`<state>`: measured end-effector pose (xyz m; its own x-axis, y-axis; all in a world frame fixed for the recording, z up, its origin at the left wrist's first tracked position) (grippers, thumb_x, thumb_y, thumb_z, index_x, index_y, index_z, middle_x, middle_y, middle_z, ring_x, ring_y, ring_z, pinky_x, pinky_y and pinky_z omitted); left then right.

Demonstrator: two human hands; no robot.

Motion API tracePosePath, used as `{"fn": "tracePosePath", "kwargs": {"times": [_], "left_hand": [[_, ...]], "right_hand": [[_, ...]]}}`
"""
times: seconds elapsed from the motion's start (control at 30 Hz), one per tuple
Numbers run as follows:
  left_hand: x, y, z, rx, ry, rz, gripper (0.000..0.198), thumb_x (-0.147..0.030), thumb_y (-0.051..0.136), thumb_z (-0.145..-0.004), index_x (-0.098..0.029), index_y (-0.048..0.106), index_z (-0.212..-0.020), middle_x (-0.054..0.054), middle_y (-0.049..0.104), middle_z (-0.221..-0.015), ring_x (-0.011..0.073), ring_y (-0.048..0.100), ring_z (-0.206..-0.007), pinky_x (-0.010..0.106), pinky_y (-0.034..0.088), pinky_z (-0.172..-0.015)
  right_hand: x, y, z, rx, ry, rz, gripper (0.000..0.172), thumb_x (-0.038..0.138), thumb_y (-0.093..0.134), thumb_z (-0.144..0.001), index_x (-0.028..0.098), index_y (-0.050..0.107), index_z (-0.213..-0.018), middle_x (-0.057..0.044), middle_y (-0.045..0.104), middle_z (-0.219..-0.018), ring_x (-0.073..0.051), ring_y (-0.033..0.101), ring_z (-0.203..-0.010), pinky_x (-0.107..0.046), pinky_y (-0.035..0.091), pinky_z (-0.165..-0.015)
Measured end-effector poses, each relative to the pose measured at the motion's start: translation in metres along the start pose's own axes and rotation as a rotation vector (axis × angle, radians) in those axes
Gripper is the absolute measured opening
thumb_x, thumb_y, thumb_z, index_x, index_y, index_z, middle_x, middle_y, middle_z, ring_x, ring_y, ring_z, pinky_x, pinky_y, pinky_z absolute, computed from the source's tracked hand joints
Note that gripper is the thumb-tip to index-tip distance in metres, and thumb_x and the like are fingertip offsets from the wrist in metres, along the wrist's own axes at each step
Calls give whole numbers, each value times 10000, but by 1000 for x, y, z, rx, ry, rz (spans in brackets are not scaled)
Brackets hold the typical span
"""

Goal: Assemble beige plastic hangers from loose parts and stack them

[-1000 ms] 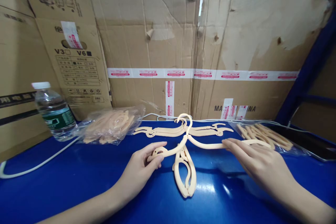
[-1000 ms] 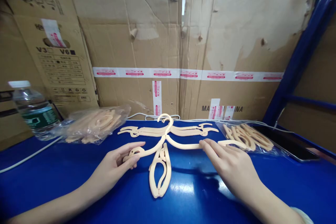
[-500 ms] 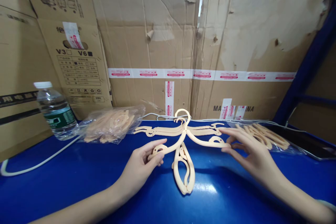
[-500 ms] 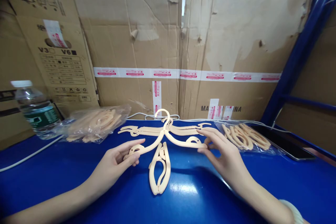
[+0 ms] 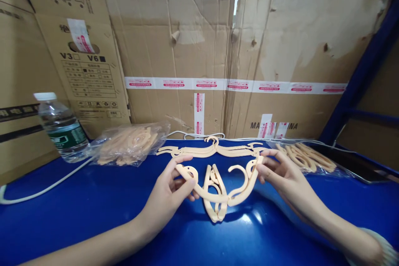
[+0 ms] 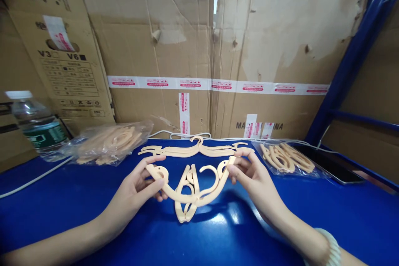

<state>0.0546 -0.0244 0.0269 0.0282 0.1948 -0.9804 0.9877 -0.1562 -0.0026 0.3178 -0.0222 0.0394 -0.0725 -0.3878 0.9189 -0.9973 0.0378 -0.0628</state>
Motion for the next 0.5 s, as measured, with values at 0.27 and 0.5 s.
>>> {"fn": "tracePosePath", "kwargs": {"times": [0.27, 0.5], "left_hand": [[2, 11, 4, 78, 34, 28, 526, -313, 721, -770, -245, 393, -1176, -61, 616, -748, 99, 614, -498, 223, 518, -490], [-1, 12, 8, 113, 73, -47, 215, -260, 698, -795, -207, 496, -847, -31, 656, -702, 121, 653, -623, 227, 535, -593]], "right_hand": [[7, 57, 32, 594, 87, 48, 248, 403, 632, -895, 228, 683, -1063, -77, 671, -1114, -182, 661, -883, -342, 557, -817], [11, 60, 39, 678, 102, 2, 393, 353, 634, -904, 369, 605, -1295, -57, 481, -1465, -245, 623, -1144, -421, 504, -982]]}}
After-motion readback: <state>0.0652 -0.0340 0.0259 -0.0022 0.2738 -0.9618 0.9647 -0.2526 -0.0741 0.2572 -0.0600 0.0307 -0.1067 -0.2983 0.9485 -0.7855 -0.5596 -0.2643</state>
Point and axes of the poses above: each hand's wrist, its own z-axis away from the middle knuckle, its own y-axis out of the palm, x = y × z, the point moved 7 cm from there along -z, towards the middle knuckle
